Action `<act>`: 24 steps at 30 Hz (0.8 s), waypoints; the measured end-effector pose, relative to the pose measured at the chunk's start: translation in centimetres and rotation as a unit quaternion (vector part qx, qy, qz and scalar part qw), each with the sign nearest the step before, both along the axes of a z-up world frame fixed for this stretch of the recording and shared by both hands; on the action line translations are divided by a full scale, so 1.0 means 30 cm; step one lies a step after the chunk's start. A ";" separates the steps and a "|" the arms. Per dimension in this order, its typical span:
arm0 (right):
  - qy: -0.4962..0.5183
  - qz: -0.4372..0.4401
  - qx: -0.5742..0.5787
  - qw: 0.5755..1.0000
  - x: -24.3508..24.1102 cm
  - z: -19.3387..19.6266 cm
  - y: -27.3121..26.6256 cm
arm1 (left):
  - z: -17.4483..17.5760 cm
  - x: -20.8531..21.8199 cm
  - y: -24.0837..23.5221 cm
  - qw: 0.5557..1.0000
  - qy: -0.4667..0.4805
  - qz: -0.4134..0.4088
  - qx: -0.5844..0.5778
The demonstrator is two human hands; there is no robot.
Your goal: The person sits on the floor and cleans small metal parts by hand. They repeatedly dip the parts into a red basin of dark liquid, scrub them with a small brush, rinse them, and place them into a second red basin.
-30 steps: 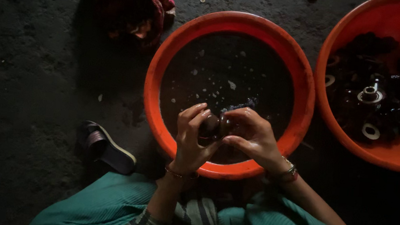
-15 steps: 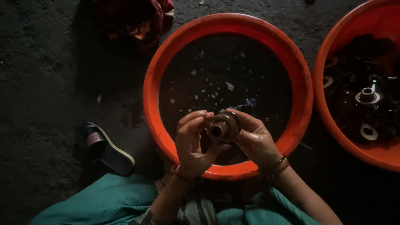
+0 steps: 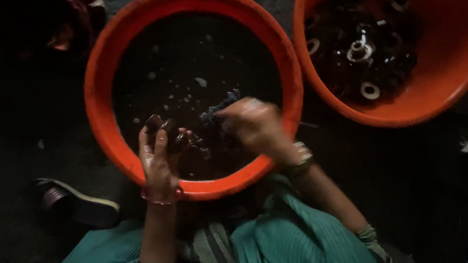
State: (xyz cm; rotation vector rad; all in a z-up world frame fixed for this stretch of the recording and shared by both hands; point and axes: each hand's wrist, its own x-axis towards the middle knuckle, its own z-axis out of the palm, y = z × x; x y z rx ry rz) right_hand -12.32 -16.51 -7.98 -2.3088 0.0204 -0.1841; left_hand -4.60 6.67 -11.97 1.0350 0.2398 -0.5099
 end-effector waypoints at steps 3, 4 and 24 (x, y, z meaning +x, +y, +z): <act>-0.014 -0.149 -0.039 0.988 -0.145 0.006 -0.196 | -0.068 0.048 0.048 0.993 0.006 -0.092 -0.071; 0.053 -0.195 -0.021 0.979 -0.202 -0.021 -0.249 | -0.088 0.060 0.063 0.989 0.031 -0.098 -0.104; 0.337 -0.362 -0.135 0.859 -0.432 -0.281 -0.372 | -0.337 0.044 -0.012 0.892 0.291 0.039 -0.342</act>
